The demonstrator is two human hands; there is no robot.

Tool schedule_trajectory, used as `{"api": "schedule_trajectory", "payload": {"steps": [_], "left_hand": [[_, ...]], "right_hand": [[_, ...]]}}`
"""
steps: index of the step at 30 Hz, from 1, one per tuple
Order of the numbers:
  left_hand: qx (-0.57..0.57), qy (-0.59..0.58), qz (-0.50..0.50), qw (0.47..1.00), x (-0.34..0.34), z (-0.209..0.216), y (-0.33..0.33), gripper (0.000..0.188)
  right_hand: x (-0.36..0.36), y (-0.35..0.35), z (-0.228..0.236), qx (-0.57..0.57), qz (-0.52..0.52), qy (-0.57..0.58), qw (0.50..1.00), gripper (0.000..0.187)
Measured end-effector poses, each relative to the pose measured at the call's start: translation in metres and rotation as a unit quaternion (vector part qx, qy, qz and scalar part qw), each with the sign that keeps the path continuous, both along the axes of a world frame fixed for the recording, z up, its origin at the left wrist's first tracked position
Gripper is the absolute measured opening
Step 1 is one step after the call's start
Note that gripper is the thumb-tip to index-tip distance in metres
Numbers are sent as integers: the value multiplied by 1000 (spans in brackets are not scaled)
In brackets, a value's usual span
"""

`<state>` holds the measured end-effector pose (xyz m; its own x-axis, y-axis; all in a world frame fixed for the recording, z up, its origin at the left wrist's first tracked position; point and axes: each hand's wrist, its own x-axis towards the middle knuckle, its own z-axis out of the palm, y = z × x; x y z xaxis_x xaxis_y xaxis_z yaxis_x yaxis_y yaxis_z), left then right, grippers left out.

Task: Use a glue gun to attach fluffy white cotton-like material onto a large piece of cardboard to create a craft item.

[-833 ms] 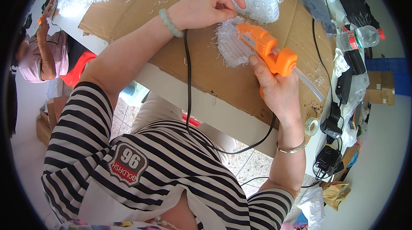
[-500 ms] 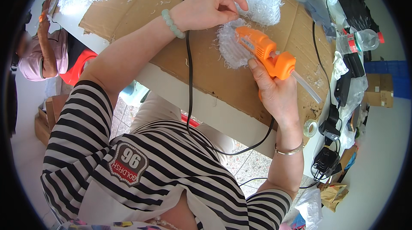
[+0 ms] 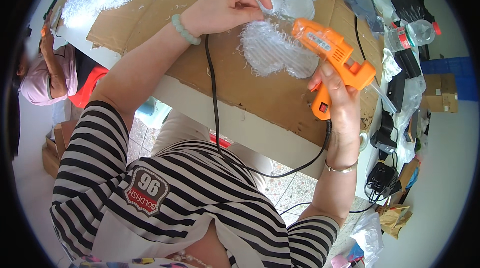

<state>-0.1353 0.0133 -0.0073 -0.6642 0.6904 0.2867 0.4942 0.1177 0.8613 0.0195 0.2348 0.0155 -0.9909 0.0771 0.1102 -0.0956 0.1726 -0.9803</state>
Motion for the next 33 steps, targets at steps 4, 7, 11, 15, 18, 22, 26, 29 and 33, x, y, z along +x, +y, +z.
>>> {"api": "schedule_trajectory", "payload": {"steps": [4, 7, 11, 15, 18, 22, 26, 29, 33], "left_hand": [[-4, 24, -20, 999, 4, 0, 0, 20], [-34, 106, -2, 994, 22, 7, 2, 19], [-146, 423, 4, 894, 28, 10, 2, 22], [-23, 163, -8, 986, 24, 32, -9, 24], [-26, 109, 28, 993, 23, 34, -16, 24], [-86, 202, 36, 975, 39, 27, -5, 26], [-186, 357, 16, 915, 42, 14, 2, 28], [-171, 205, 6, 964, 34, 25, -1, 30], [-80, 117, 60, 988, 30, 27, -4, 29]], "right_hand": [[-3, 5, -1, -112, -43, 35, 992, 28], [-7, 7, 0, -162, -87, 40, 982, 30], [-10, 16, -6, -182, -77, 28, 980, 32], [-7, 21, -8, -231, -58, 27, 971, 27], [-5, 20, -6, -240, -52, 41, 969, 26], [-3, 20, -3, -245, -58, 30, 967, 26], [-1, 15, 3, -247, -69, 36, 966, 27], [0, 16, 6, -261, -67, 45, 962, 25], [2, 21, 6, -272, -63, 63, 958, 23]]}}
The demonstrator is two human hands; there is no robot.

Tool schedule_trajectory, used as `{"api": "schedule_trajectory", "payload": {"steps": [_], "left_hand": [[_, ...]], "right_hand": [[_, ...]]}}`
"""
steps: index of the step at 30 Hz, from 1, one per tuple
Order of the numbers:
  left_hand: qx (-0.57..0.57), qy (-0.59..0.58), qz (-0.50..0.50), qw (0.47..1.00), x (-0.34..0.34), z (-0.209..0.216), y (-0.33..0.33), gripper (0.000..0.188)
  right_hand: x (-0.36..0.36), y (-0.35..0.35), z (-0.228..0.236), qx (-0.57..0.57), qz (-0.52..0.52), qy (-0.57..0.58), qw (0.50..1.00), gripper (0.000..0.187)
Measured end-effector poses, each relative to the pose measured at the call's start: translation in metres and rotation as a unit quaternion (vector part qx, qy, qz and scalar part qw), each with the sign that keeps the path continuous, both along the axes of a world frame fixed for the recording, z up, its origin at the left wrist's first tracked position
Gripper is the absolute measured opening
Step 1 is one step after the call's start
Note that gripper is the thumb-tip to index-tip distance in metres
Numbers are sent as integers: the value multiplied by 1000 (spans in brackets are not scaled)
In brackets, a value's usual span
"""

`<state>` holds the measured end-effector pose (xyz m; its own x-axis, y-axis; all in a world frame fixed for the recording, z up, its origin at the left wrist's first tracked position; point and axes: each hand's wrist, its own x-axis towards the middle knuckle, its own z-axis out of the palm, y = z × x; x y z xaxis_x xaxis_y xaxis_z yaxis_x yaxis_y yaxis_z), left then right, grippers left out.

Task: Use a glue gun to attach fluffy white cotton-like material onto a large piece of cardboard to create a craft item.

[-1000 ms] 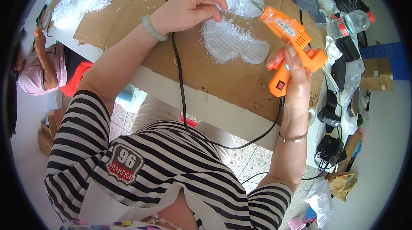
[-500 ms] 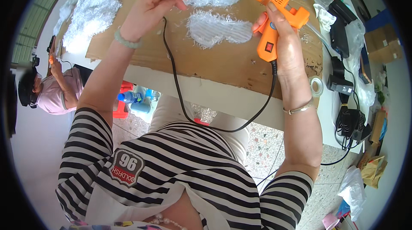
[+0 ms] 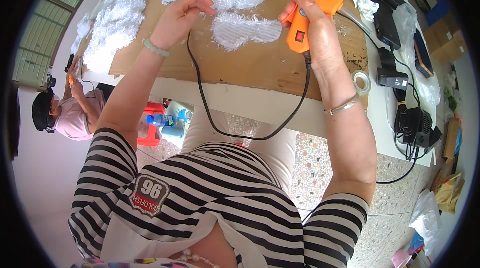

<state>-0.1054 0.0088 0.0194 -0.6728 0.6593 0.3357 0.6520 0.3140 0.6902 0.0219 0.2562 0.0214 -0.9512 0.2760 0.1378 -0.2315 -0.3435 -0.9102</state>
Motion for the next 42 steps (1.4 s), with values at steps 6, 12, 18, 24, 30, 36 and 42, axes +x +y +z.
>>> {"api": "schedule_trajectory", "payload": {"steps": [6, 12, 18, 24, 30, 36, 42], "left_hand": [[21, 137, 55, 989, 0, 1, -4, 23], [5, 60, 125, 990, 1, 2, -6, 18], [-69, 232, 48, 969, 8, -19, 3, 17], [-24, 233, 40, 971, 14, -9, 13, 14], [31, 380, 90, 920, 5, 6, 14, 13], [66, 155, 10, 986, 16, 4, 34, 15], [40, 87, -107, 990, 12, -8, 56, 15]], "right_hand": [[-1, 1, -1, 0, -4, -6, 1000, 23], [-1, 0, -1, -1, -2, -15, 1000, 23], [-1, 1, -3, 25, -12, -30, 999, 24], [-2, -1, -3, 18, -7, -14, 1000, 25], [0, 2, 1, 7, -26, -16, 999, 25], [13, 9, 11, 34, -45, -11, 998, 29], [56, 2, 11, 111, -85, -32, 990, 30]]}}
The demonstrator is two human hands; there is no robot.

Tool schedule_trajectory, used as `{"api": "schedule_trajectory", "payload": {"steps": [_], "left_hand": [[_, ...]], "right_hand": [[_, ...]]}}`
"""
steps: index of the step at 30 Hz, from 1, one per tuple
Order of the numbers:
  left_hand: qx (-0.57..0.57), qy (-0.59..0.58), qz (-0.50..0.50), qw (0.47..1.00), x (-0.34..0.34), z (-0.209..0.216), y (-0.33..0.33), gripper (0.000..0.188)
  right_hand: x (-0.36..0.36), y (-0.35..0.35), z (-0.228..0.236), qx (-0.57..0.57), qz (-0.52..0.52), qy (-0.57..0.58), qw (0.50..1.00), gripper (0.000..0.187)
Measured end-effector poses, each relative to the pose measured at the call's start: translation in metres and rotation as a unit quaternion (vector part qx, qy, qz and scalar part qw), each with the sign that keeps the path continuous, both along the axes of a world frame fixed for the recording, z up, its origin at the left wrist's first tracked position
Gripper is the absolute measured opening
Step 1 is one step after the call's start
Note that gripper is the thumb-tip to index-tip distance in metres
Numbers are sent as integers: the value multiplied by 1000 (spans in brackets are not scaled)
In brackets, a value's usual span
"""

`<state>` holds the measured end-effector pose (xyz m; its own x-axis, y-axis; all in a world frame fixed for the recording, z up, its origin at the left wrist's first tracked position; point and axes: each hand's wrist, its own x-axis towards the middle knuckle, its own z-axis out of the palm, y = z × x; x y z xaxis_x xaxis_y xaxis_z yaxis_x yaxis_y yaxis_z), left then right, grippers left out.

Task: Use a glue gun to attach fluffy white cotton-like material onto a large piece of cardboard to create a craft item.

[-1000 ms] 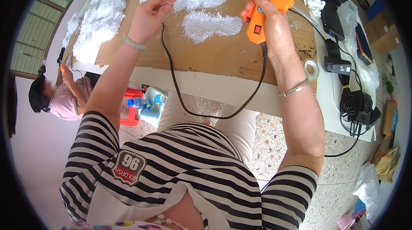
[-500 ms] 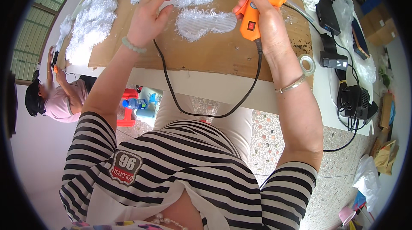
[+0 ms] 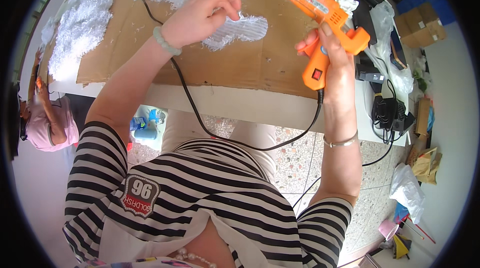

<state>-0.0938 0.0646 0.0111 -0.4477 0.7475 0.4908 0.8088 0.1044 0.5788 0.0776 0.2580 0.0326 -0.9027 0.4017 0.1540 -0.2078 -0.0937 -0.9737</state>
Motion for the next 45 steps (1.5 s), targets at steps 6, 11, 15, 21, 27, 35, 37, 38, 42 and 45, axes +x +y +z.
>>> {"api": "schedule_trajectory", "payload": {"steps": [6, 11, 15, 21, 27, 35, 37, 38, 42, 45], "left_hand": [[-4, 87, -21, 996, -5, -19, 6, 15], [7, 147, -35, 988, -7, -23, 5, 12], [13, 181, -30, 983, -6, -28, 6, 8], [8, 172, -25, 985, -8, -29, 5, 7], [-9, 190, -13, 982, -7, -30, 4, 7], [-35, 200, -5, 979, -3, -28, 4, 13], [-32, 202, -2, 979, -3, -28, 4, 14], [-31, 206, -5, 978, -3, -28, 4, 14], [-6, 215, -12, 977, -3, -30, 4, 12], [-25, 235, -4, 972, -3, -29, 5, 8]], "right_hand": [[19, -3, -25, 95, -45, -82, 991, 26], [11, -1, -30, 146, -8, -117, 982, 28], [5, -2, -26, 183, 7, -148, 972, 28], [-2, -3, -23, 225, 33, -152, 962, 27], [-4, -1, -23, 238, 43, -163, 957, 28], [-6, -2, -23, 244, 53, -172, 953, 28], [-6, -4, -22, 244, 51, -174, 953, 28], [-6, -4, -22, 245, 46, -178, 952, 28], [-10, -4, -21, 246, 42, -179, 952, 27], [-7, -1, -22, 244, 42, -184, 951, 27]]}}
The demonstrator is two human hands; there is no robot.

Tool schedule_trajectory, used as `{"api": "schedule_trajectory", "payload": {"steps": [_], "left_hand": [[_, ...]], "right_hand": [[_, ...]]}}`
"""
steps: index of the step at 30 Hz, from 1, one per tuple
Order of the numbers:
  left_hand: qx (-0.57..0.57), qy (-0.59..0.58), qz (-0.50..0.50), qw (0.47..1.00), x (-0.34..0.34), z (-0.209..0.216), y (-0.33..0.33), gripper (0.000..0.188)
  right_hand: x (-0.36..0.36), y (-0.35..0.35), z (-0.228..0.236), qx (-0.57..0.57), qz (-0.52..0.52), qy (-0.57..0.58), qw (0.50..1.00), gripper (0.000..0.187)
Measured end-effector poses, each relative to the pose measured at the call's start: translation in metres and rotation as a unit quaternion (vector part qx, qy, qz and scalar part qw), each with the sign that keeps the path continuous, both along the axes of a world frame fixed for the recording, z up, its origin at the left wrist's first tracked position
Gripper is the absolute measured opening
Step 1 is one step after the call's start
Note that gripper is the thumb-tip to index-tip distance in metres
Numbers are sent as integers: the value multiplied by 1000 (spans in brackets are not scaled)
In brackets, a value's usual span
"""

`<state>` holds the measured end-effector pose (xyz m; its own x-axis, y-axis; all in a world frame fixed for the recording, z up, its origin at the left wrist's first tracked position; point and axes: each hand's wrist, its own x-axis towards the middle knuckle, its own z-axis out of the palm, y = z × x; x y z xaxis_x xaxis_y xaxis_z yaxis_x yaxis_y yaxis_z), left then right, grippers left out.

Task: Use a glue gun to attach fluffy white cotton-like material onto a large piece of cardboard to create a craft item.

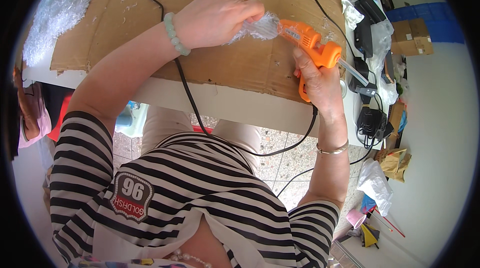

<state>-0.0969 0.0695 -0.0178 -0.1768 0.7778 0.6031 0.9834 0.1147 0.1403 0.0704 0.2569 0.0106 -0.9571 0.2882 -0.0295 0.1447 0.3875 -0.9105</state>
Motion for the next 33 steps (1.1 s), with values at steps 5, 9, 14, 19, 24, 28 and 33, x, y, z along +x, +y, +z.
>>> {"api": "schedule_trajectory", "payload": {"steps": [5, 9, 14, 19, 24, 28, 33], "left_hand": [[-25, -16, 9, 1000, 1, 1, -3, 18], [-5, 26, 5, 1000, 0, 0, -1, 8], [4, 31, 3, 999, 0, -1, -2, 8], [0, 31, 6, 1000, 0, -1, -2, 8], [-44, 7, 18, 999, 2, 1, -3, 18], [-34, 4, 15, 999, 2, 1, -4, 17], [-32, -1, 12, 999, 1, 0, -4, 14]], "right_hand": [[7, -1, 1, 6, -24, -21, 999, 28], [12, -4, 1, 21, -39, 0, 999, 32], [10, -5, 1, 17, -47, -2, 999, 32], [11, -4, 1, 24, -43, -27, 998, 29], [14, -4, 3, 14, -31, -28, 999, 26], [18, -8, 5, 17, -43, -36, 998, 27], [21, -6, 4, 22, -39, -37, 998, 30]]}}
